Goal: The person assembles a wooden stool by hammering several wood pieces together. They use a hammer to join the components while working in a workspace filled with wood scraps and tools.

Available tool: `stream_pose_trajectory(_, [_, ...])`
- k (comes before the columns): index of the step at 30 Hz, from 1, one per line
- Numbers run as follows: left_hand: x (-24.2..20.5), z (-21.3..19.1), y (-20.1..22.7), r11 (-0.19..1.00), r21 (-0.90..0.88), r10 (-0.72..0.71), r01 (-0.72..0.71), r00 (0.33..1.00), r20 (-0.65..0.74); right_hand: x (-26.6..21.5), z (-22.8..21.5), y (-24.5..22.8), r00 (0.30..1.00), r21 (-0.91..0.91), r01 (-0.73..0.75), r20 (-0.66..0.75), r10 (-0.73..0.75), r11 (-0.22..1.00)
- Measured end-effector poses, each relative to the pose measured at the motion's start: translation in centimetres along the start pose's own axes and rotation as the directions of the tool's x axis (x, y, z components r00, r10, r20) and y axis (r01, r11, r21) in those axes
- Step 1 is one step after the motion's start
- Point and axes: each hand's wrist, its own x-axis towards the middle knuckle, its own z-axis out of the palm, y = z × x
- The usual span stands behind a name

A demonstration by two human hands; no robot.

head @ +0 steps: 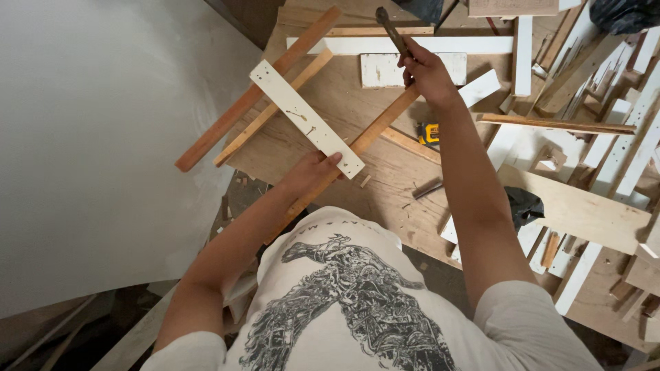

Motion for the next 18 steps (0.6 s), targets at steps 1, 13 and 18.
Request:
stream_pose_trajectory(1, [0.1,0.0,-0.1,1.000,0.004,-0.003,0.003,1.000,-0.005,0.0,-0.1,0.1,1.000,0.001,-0.001,0.018,0.001,1.000])
stream_pose_trajectory(13, [0.2,-0.1,-0.3,0.999,-0.004,0.036,-0.035,0.999,0.038,1.3,-0.1,-0.7,0.993,-0.045,0.032,0.112,-0.027,0.998])
stream_pose_trajectory(18, [-0.1,-0.1,0.4,0.997,0.058,-0.042,0.042,0.999,0.006,1.8,-0.8,-1.9,0.992,-0.041,0.021,0.127,-0.015,0.999])
